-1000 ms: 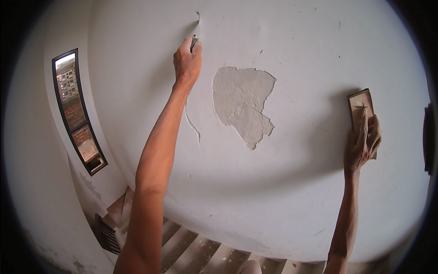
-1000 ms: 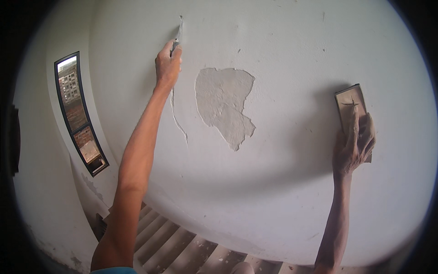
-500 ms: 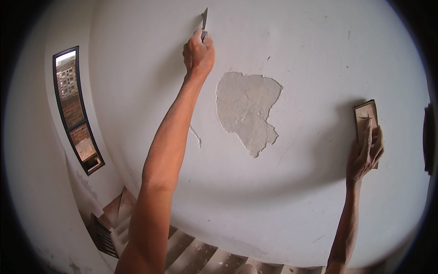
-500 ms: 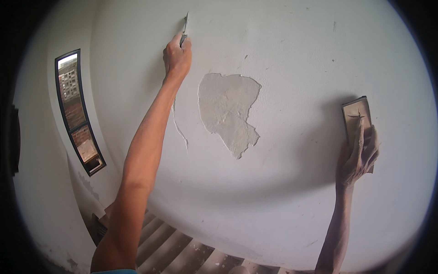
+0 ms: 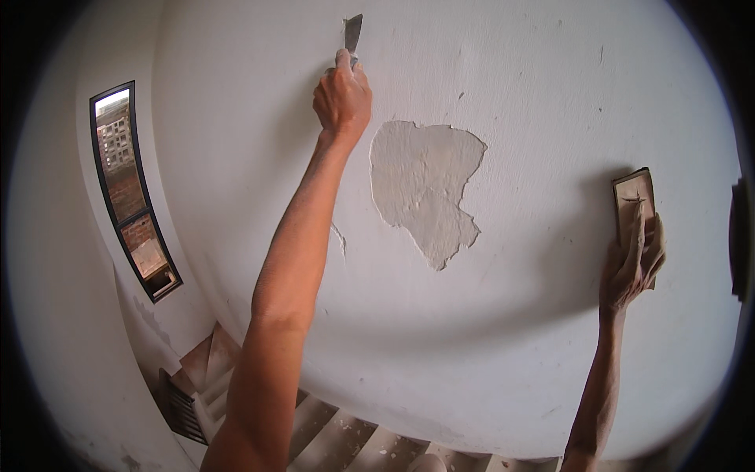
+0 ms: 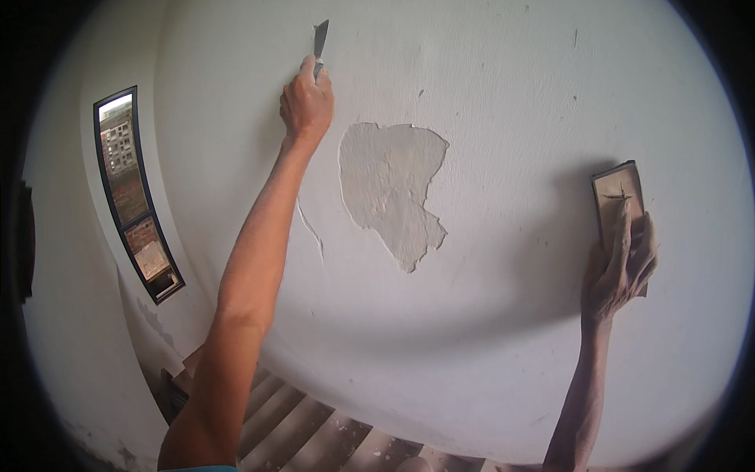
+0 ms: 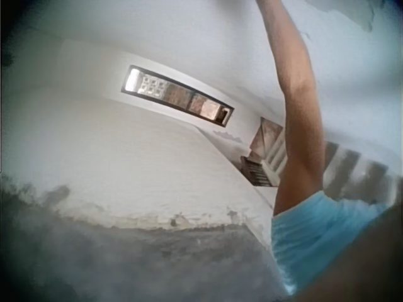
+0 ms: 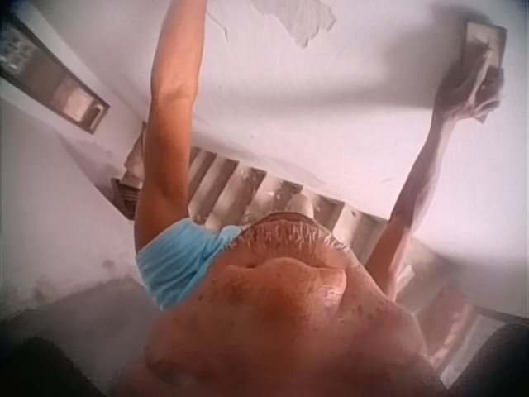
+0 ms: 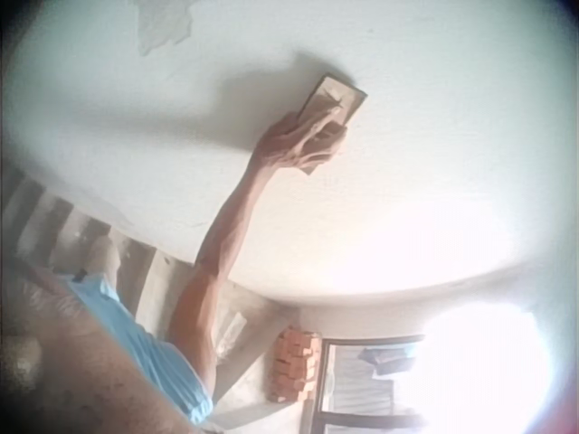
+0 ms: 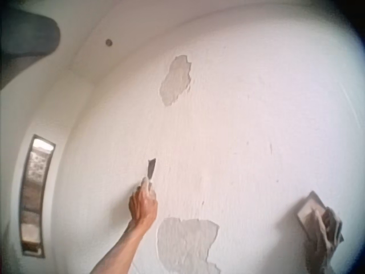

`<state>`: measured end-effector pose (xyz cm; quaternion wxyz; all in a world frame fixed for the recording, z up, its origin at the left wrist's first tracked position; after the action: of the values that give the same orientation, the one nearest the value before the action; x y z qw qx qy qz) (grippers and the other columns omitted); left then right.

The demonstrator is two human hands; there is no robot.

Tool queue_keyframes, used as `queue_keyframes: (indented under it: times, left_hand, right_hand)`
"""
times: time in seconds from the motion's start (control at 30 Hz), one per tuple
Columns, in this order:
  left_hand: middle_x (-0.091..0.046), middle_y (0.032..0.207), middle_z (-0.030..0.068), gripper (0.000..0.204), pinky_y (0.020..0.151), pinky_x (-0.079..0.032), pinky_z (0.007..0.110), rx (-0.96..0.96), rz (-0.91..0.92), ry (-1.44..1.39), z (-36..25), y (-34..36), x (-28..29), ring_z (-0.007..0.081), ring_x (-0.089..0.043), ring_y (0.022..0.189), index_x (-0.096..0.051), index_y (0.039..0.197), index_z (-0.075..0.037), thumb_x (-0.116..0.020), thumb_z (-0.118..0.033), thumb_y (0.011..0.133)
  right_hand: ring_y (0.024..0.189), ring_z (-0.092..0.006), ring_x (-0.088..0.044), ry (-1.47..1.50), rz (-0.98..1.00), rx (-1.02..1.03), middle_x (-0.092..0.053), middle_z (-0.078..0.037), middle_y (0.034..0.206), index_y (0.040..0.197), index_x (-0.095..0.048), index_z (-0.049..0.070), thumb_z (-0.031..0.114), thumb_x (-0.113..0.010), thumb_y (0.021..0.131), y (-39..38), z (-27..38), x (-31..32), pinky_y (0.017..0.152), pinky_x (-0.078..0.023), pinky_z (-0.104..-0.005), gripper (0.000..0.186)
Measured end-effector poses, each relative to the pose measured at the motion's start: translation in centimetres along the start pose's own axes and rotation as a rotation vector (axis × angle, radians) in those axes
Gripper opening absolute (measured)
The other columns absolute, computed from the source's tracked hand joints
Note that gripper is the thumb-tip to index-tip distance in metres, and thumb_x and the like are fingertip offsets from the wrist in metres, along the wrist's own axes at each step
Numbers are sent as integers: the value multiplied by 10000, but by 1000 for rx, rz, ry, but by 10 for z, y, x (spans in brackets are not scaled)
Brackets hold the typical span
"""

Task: The person applies plaster to a white wall using a trowel and a hawk while standing on a staircase. They spread the material over a patch and smooth the surface, occasionally scraping excess material back onto the hawk.

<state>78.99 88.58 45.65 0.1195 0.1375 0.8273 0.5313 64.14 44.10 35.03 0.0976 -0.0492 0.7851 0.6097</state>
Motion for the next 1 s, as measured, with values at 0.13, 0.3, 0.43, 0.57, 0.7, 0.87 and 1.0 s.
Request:
queue_keyframes:
  times: [0.13, 0.3, 0.43, 0.57, 0.7, 0.87, 1.0]
  left_hand:
    - [-707, 995, 226, 320, 841, -527, 514, -12, 101, 33, -4, 12, 23, 432, -675, 951, -615, 1225, -47, -542, -223, 969]
    - [-705, 991, 231, 340, 819, -538, 506, -40, 175, 195, -1, 15, 40, 432, -676, 949, -606, 1255, -54, -536, -239, 978]
    - [-709, 949, 222, 349, 800, -545, 482, -93, 133, 102, 17, 4, 34, 409, -694, 900, -600, 1266, -32, -543, -220, 978]
    - [-698, 851, 208, 338, 744, -531, 456, -70, 146, -76, 17, -2, 35, 371, -696, 795, -603, 1250, -1, -544, -183, 971]
    - [-669, 771, 192, 301, 708, -511, 456, -68, 94, -148, 14, -6, 25, 350, -673, 717, -618, 1202, 0, -537, -166, 964]
    - [-673, 792, 187, 222, 728, -524, 481, -27, 77, -136, 10, 3, 30, 367, -675, 761, -640, 1081, -15, -544, -171, 956]
    - [-711, 875, 211, 188, 759, -547, 517, 90, 67, -231, -4, 0, 20, 419, -695, 861, -634, 1019, -12, -565, -173, 950]
  right_hand:
    - [1265, -333, -492, 14, 28, -35, -490, -193, 1422, 1427, -551, 151, 230, -572, 967, 0, -1, 1, 1042, -397, -442, 467]
    - [1263, -335, -488, -15, 18, -51, -486, -179, 1428, 1424, -554, 163, 198, -612, 934, -4, -4, -5, 1035, -406, -439, 494]
    - [1189, -292, -524, -27, -2, -27, -504, -140, 1422, 1409, -567, 145, 135, -663, 892, 2, 1, 0, 1021, -424, -423, 527]
    - [1185, -291, -525, -26, 10, -30, -503, -139, 1425, 1413, -564, 141, 140, -663, 885, 2, 4, 2, 1019, -423, -423, 537]
    - [1179, -290, -525, -26, 16, -19, -499, -141, 1432, 1415, -562, 130, 166, -665, 892, -1, 1, 0, 1012, -423, -424, 534]
    - [1184, -293, -517, -27, 3, -6, -492, -147, 1442, 1417, -558, 124, 244, -655, 927, -3, -1, -3, 1004, -428, -424, 513]
    - [1195, -293, -514, -54, -11, 24, -497, -150, 1439, 1423, -552, 125, 300, -620, 962, -1, -4, -2, 1004, -435, -420, 498]
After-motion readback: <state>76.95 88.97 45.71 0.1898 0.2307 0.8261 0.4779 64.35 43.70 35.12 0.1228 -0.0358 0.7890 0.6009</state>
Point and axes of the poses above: each hand's wrist, its own y-axis towards the middle knuckle, its own x-axis out of the back of the hand, z = x × y, the point moved 2 cm from there along y, towards the middle knuckle
